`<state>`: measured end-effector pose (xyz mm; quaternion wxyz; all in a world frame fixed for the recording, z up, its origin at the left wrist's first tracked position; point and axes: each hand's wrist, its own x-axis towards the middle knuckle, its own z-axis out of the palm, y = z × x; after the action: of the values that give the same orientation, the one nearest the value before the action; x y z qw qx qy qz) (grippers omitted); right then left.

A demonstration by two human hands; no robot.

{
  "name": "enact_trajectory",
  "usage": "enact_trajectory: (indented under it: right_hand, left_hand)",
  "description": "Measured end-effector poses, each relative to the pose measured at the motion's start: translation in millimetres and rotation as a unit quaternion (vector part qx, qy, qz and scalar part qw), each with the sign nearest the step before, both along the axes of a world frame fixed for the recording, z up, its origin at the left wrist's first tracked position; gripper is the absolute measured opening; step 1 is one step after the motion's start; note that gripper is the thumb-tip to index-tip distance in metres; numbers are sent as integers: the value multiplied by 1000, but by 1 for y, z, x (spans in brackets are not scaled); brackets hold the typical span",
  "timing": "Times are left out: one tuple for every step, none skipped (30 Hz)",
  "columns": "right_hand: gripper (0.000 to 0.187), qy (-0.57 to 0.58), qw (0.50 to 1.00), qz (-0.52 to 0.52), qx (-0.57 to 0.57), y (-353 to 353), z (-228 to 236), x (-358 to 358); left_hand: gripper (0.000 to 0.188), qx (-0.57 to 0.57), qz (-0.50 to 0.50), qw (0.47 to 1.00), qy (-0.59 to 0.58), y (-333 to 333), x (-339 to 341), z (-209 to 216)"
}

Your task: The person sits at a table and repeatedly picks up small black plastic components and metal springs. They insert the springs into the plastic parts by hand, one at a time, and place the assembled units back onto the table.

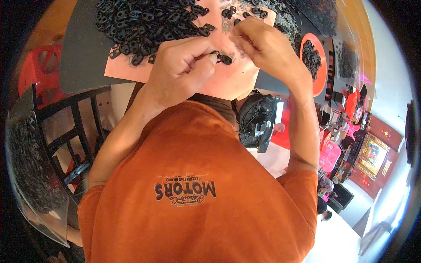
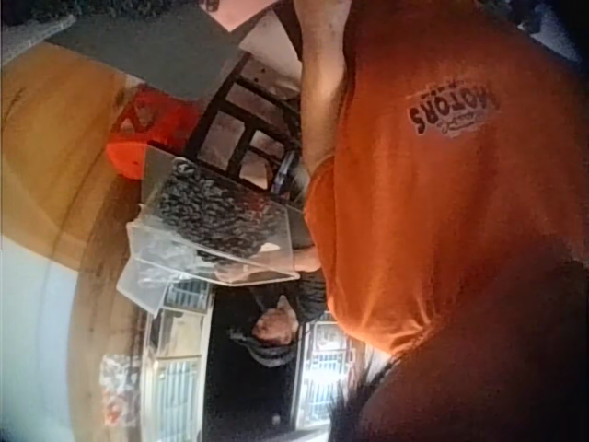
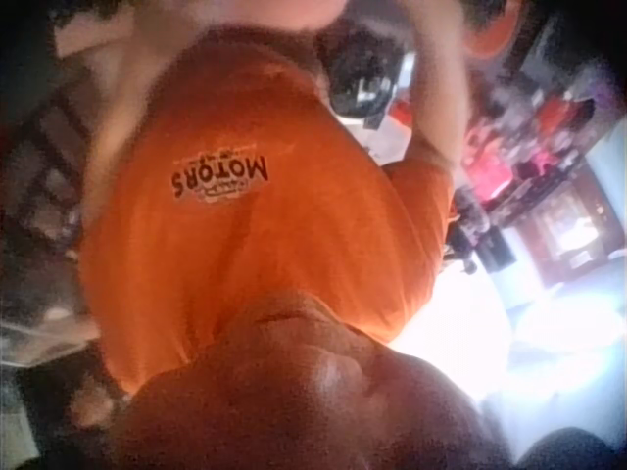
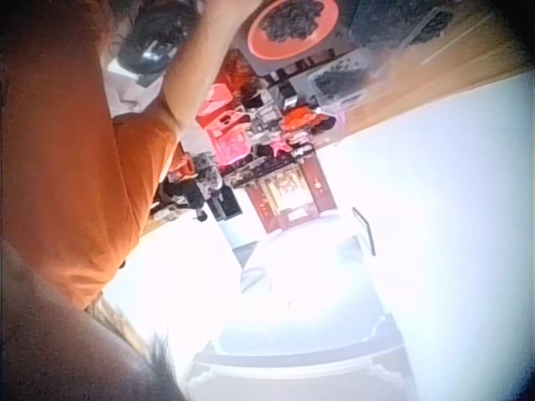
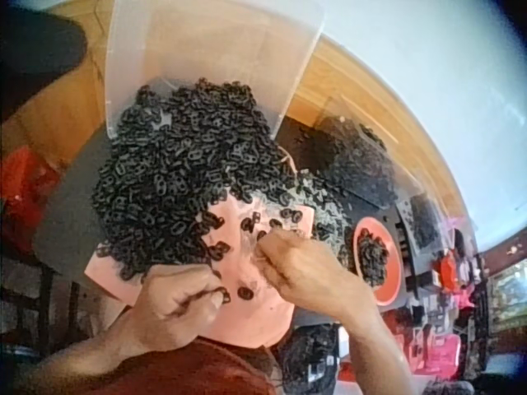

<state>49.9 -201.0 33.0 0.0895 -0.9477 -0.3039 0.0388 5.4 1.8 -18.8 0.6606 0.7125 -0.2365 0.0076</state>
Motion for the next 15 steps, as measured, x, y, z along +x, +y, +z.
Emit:
enact_trajectory:
  right_hand:
    - [17,-4,1000,4,-10,2,-2,-1]
    - [17,-9,1000,9,-20,3,-5,-2]
    - [17,-13,999,13,-30,4,-8,-2]
    - [17,-14,999,22,-32,7,-8,-2]
    - [17,-14,999,31,-35,10,-9,-2]
    - [16,-14,998,39,-37,11,-9,-2]
    - [15,-25,999,41,-17,11,-9,-2]
    - [14,-36,998,44,4,9,-10,-1]
    - [13,-47,998,46,24,8,-9,0]
    - [12,-20,999,22,43,6,-6,0]
    - [11,7,998,-2,61,5,0,1]
    - [10,33,996,-26,79,4,3,0]
    - [9,66,989,-53,122,4,3,0]
    - [9,98,978,-79,165,4,1,-1]
    - [8,129,964,-104,208,4,0,-2]
  left_hand:
    - [13,1,-2,1000,5,0,0,1]
    - [13,2,-5,1000,10,0,0,2]
    - [13,4,-7,1000,14,0,0,2]
    - [14,3,-5,1000,9,0,0,1]
    - [14,3,-2,1000,3,0,0,-1]
    - [14,3,0,1000,-2,0,0,-3]
    - [14,-1,1,1000,-4,0,1,-3]
    - [14,-5,2,1000,-7,-1,1,-3]
    - [14,-9,3,1000,-9,-1,1,-3]
    - [14,-4,-8,1000,19,0,1,-3]
    - [14,1,-20,999,46,2,1,-3]
    - [14,6,-32,997,74,3,1,-2]
    - [14,-11,-33,995,92,4,1,-3]
    - [14,-29,-35,993,110,3,0,-4]
    - [14,-46,-37,990,127,3,0,-4]
